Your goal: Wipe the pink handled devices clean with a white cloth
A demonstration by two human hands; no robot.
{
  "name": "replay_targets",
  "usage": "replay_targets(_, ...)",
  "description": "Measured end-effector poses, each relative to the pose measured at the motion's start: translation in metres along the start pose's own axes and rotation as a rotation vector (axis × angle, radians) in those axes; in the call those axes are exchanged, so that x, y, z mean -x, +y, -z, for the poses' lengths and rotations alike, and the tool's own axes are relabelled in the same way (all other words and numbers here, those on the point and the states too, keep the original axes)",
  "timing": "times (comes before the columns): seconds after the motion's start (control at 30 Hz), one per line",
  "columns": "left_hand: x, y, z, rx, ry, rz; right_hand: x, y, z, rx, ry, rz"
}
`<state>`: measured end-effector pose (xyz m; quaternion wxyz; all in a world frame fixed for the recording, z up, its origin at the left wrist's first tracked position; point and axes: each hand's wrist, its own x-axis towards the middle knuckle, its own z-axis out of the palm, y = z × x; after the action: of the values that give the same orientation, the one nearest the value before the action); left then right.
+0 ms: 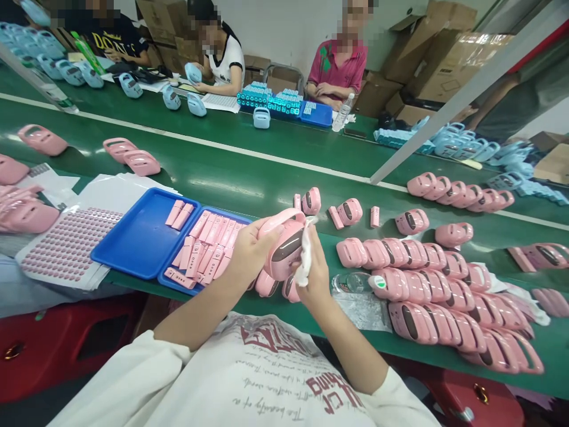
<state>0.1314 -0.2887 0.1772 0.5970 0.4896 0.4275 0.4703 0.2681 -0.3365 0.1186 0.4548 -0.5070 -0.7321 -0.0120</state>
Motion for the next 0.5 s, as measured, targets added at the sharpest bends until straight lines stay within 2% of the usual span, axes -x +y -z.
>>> replay_targets(0.1, -0.001, 0.002, -0.001, -0.019, -0.004, -0.019, -0.001, -0.008, 0.003, 0.047, -0.077, 0.198)
replay_targets(0.13, -0.001, 0.002, -0.002, -0.021, -0.014, -0.025, -0.002, -0.008, 0.004, 0.035, -0.087, 0.222)
replay_targets(0.27, 0.0, -0.003, -0.003, 0.012, -0.027, 0.007, -0.006, -0.003, 0.008, -0.031, 0.007, 0.08)
replay_targets(0.33, 0.0, -0.005, -0.003, 0.052, -0.025, 0.031, -0.004, -0.005, 0.009, 0.014, -0.018, 0.114)
replay_targets(0.43, 0.001, -0.006, -0.002, 0.127, -0.065, 0.059, 0.002, -0.01, 0.009, 0.055, -0.044, 0.265)
replay_targets(0.47, 0.001, -0.006, -0.002, 0.149, -0.081, 0.068, 0.005, -0.008, 0.009, 0.029, -0.008, 0.248)
replay_targets(0.5, 0.001, -0.005, -0.001, 0.168, -0.089, 0.076, 0.008, -0.005, 0.009, -0.025, 0.035, 0.17)
